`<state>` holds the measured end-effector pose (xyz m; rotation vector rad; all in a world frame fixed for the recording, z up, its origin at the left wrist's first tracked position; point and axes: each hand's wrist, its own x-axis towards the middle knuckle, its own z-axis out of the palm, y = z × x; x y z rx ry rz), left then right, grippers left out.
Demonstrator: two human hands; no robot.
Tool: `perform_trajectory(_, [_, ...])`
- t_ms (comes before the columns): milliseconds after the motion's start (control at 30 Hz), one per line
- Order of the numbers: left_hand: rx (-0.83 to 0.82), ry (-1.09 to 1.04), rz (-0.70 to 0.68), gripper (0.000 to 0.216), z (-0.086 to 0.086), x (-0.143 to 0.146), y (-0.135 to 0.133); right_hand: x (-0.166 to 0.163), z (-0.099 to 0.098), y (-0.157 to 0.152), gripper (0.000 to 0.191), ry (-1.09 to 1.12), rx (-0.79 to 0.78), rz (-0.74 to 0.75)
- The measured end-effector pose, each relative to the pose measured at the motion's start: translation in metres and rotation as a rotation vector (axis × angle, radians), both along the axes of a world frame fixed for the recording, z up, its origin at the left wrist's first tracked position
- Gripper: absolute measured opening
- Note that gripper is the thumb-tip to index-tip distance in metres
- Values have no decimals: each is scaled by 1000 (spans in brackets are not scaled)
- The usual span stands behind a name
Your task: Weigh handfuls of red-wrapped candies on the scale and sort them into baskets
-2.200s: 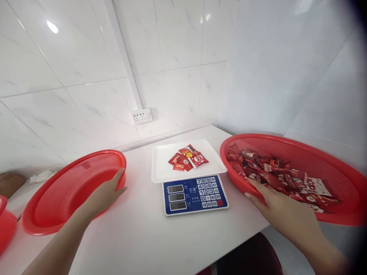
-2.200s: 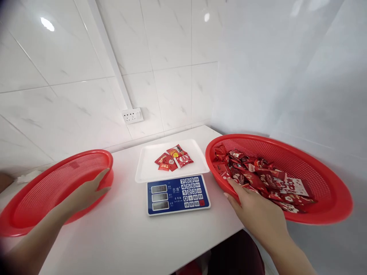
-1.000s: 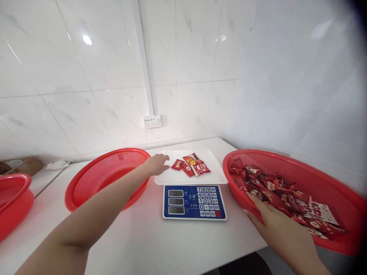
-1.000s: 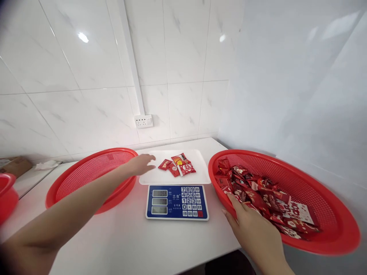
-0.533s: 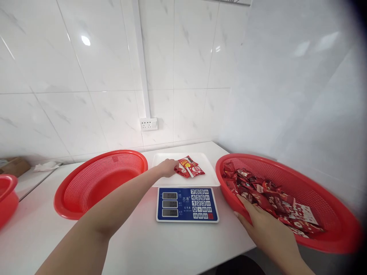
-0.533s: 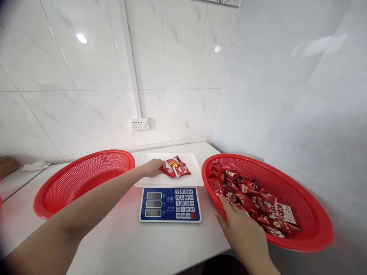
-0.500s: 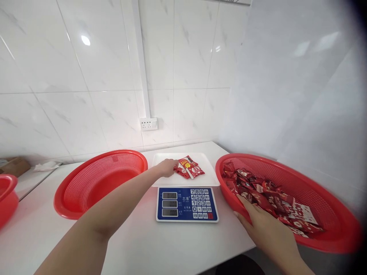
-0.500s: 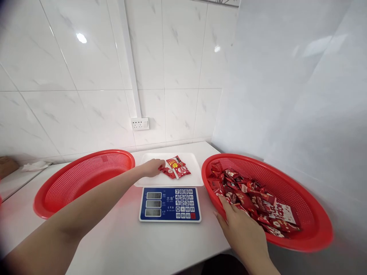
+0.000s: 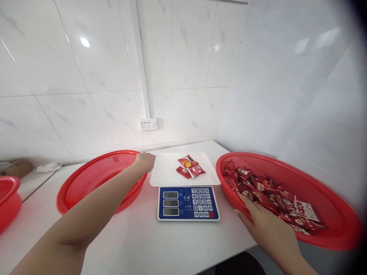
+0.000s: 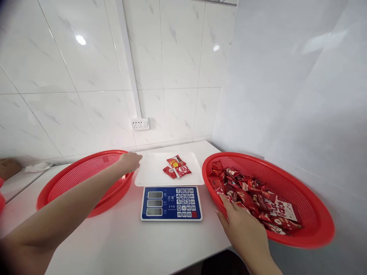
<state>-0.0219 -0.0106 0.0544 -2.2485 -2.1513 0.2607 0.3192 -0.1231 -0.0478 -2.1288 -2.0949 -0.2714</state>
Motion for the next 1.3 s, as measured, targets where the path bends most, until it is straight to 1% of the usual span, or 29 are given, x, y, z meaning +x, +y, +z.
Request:
perform_trajectory(133, [-39, -182, -302, 34, -20, 40, -2, 0, -1, 0, 45, 7, 13, 4])
perform_trajectory(200, [-66, -251, -396, 33, -32, 62, 0, 0, -2, -1, 44, 11, 42, 16])
perform_trajectory(300, [-50, -301, -415, 34, -43, 84, 6, 1, -3, -3, 43, 11, 54, 27])
perform_trajectory(367, [-21, -311, -390, 36, -44, 86, 10, 2, -2, -4, 43, 6, 45, 26])
perform_trajectory(467, [1, -293, -341, 33, -35, 68, 14, 3, -2, -5, 42, -2, 55, 13])
perform_trajectory(567, [-1, -231, -260, 30, -16, 28, 12, 4, -4, -5, 41, -14, 69, 8])
perform_trajectory(633, [-29, -169, -180, 27, -1, -3, 8, 5, -6, -4, 41, -19, 83, 14])
perform_trajectory(700, [-67, -105, -99, 26, 10, -26, 3, 6, -9, -3, 41, -21, 102, 24])
perform_trajectory(767, [-80, -69, -71, 31, 14, -35, -1, 7, -10, -2, 41, -20, 112, 33])
perform_trajectory(800, [-76, -68, -86, 34, 14, -32, -2, 7, -10, -1, 41, -18, 114, 35])
perform_trajectory(867, [-61, -95, -174, 39, 8, -15, 0, 7, -9, -1, 40, -14, 109, 36])
perform_trajectory(933, [-61, -147, -307, 41, -3, 14, 6, 6, -8, -2, 40, -17, 98, 31])
perform_trajectory(1000, [-64, -197, -431, 46, -16, 46, 17, 5, -5, -3, 40, -19, 86, 27])
perform_trajectory(1100, [-67, -234, -544, 50, -32, 86, 37, 4, -2, -4, 40, -7, 72, 20])
perform_trajectory(1200, [-45, -237, -554, 41, -40, 105, 56, 4, -2, -4, 41, 18, 55, 33])
perform_trajectory(1300, [-29, -232, -476, 34, -40, 104, 68, 3, -2, -5, 40, 20, 58, 32])
